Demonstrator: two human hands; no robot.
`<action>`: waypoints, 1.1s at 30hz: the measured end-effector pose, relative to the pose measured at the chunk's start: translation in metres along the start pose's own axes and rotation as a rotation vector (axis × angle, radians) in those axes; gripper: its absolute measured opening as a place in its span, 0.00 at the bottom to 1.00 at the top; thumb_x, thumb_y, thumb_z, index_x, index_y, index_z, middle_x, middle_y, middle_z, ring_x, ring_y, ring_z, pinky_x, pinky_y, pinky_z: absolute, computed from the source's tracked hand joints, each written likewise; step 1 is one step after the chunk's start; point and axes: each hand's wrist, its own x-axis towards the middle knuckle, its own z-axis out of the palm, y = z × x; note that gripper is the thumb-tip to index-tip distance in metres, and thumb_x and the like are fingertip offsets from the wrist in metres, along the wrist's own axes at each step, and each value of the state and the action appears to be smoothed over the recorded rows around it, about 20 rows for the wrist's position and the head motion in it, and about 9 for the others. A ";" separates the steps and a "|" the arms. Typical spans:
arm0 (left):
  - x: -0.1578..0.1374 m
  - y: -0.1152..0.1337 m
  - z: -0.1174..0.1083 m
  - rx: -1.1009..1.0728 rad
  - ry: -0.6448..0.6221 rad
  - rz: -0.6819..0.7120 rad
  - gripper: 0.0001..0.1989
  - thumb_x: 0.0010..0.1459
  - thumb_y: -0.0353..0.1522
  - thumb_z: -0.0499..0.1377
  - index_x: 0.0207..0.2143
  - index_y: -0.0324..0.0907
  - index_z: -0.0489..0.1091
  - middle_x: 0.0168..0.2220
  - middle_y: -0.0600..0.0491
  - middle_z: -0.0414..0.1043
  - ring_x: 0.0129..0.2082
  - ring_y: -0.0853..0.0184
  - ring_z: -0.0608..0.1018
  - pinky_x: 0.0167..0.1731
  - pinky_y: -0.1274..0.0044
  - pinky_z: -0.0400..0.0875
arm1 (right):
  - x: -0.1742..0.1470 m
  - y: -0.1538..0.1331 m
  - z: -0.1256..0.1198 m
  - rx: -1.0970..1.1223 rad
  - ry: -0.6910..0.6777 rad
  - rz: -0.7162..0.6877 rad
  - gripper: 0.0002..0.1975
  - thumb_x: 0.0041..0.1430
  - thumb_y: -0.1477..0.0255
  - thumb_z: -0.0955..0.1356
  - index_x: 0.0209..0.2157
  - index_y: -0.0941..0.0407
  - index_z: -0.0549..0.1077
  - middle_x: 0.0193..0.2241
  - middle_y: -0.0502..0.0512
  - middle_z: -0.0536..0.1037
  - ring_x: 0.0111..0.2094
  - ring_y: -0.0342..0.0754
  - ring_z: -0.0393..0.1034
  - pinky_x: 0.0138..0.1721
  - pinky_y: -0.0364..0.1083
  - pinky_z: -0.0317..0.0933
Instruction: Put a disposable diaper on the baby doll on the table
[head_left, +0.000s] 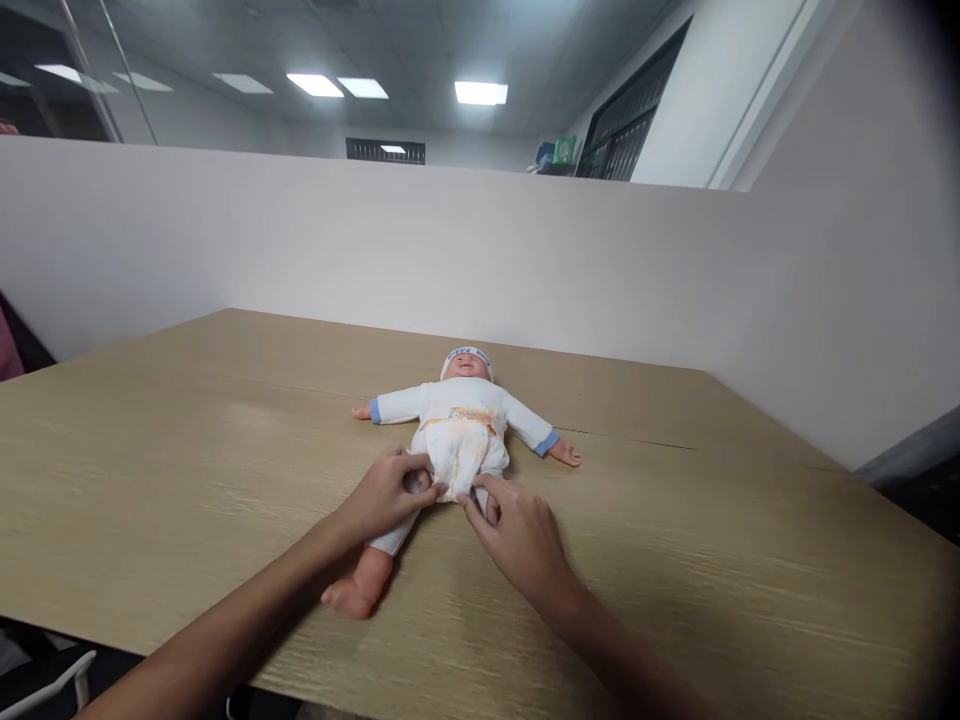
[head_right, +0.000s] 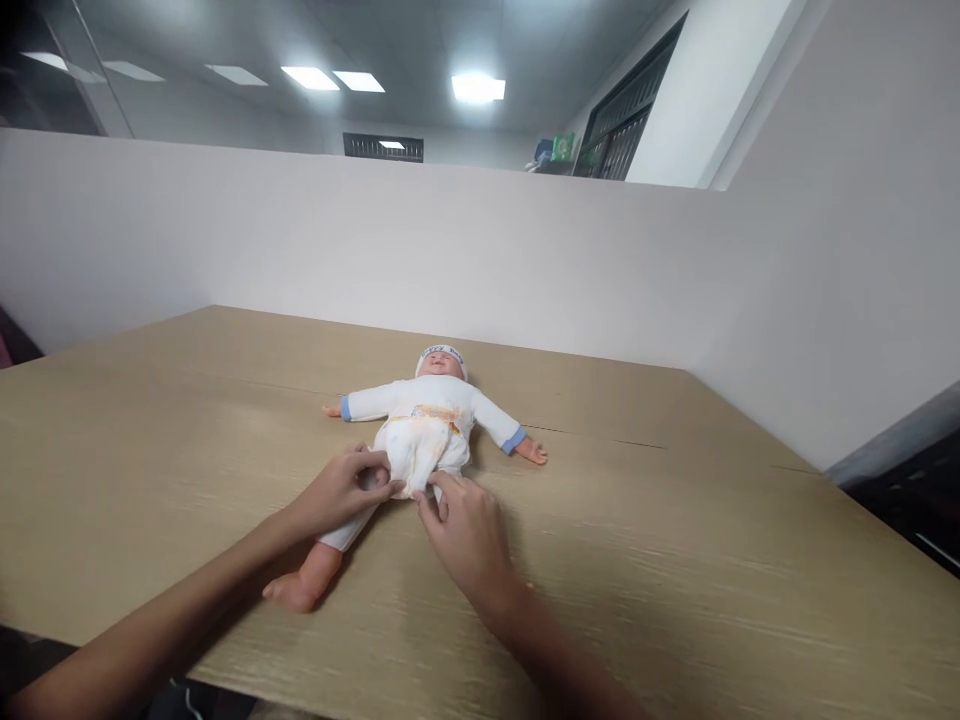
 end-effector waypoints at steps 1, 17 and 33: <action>0.000 0.000 0.000 -0.002 0.012 0.006 0.19 0.66 0.47 0.65 0.29 0.46 0.72 0.29 0.52 0.74 0.38 0.56 0.73 0.41 0.68 0.64 | -0.001 0.000 0.001 0.025 0.005 -0.004 0.08 0.71 0.66 0.71 0.35 0.52 0.77 0.26 0.49 0.74 0.26 0.48 0.68 0.30 0.47 0.49; -0.006 -0.002 -0.004 -0.025 0.003 0.127 0.12 0.70 0.42 0.62 0.35 0.46 0.70 0.42 0.49 0.78 0.48 0.54 0.76 0.53 0.65 0.68 | -0.012 -0.005 -0.001 0.171 -0.006 -0.074 0.08 0.65 0.73 0.73 0.45 0.50 0.76 0.56 0.55 0.80 0.38 0.51 0.76 0.40 0.50 0.67; -0.005 -0.015 0.006 -0.217 0.057 0.000 0.18 0.65 0.47 0.68 0.42 0.45 0.69 0.38 0.55 0.70 0.39 0.61 0.70 0.42 0.71 0.66 | -0.006 -0.005 -0.001 0.384 0.047 0.163 0.13 0.65 0.65 0.72 0.49 0.51 0.73 0.44 0.55 0.87 0.27 0.49 0.75 0.34 0.49 0.65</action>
